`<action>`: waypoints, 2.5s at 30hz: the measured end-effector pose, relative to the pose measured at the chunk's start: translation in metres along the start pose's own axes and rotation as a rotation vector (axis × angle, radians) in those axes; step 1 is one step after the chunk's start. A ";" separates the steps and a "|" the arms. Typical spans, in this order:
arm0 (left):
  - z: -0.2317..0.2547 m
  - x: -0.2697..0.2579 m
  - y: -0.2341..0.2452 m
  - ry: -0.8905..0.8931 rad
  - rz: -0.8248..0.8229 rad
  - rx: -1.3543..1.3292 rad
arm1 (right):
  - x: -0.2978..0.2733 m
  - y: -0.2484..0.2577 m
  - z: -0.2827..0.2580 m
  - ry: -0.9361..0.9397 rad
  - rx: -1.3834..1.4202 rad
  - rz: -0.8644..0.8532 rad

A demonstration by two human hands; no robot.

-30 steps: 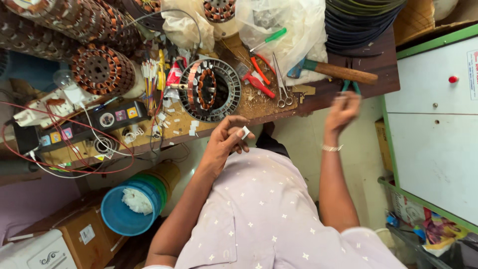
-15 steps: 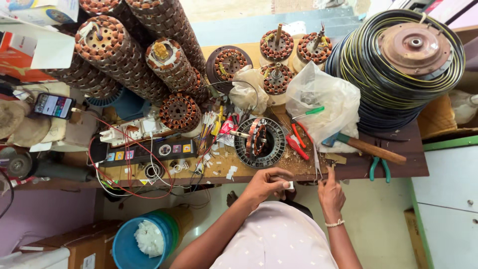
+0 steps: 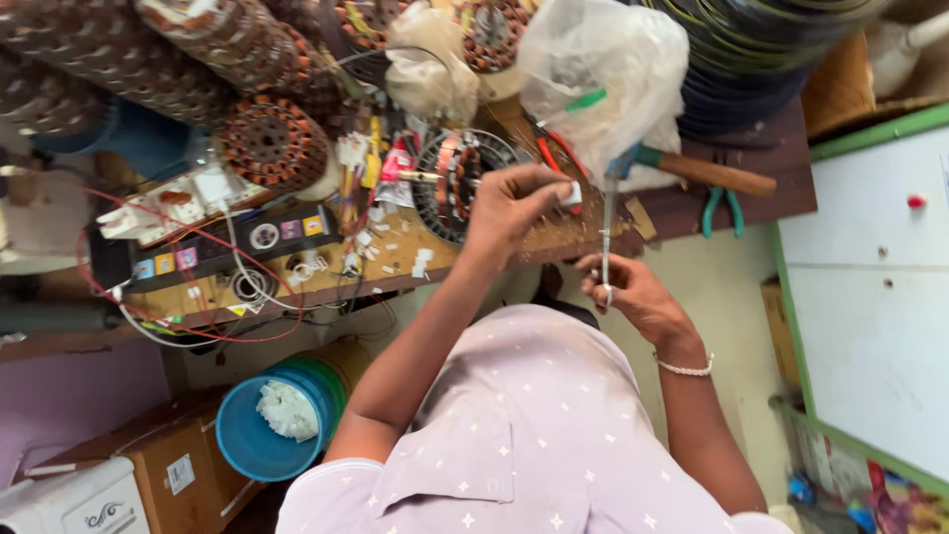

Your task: The person works on a motor stator at a cluttered workbench, repeatedly cutting small white insulating strips with scissors and inserting them into the copper windings. The person uses pliers to adjust the stator and occasionally reaches for a phone on the table.

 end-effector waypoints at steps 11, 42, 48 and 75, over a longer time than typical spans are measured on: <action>0.025 -0.015 -0.009 0.004 0.025 0.165 | -0.018 -0.048 -0.060 -0.096 -0.009 -0.223; 0.027 -0.011 0.002 0.102 -0.040 0.162 | -0.009 -0.039 -0.060 -0.095 -0.199 -0.189; 0.012 -0.004 0.002 0.155 -0.074 0.044 | -0.011 -0.044 -0.057 -0.090 -0.218 -0.152; -0.017 -0.060 0.000 0.235 0.050 0.136 | 0.096 0.049 -0.048 -0.019 -1.154 0.158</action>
Point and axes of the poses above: each hand's wrist, its own x-axis towards the middle knuckle, its own y-axis out of the back of the hand, z = x × y, the point moved 1 cm from there along x, towards the middle knuckle, and after that the axes turned 3 degrees about z, right-handed, at the moved point
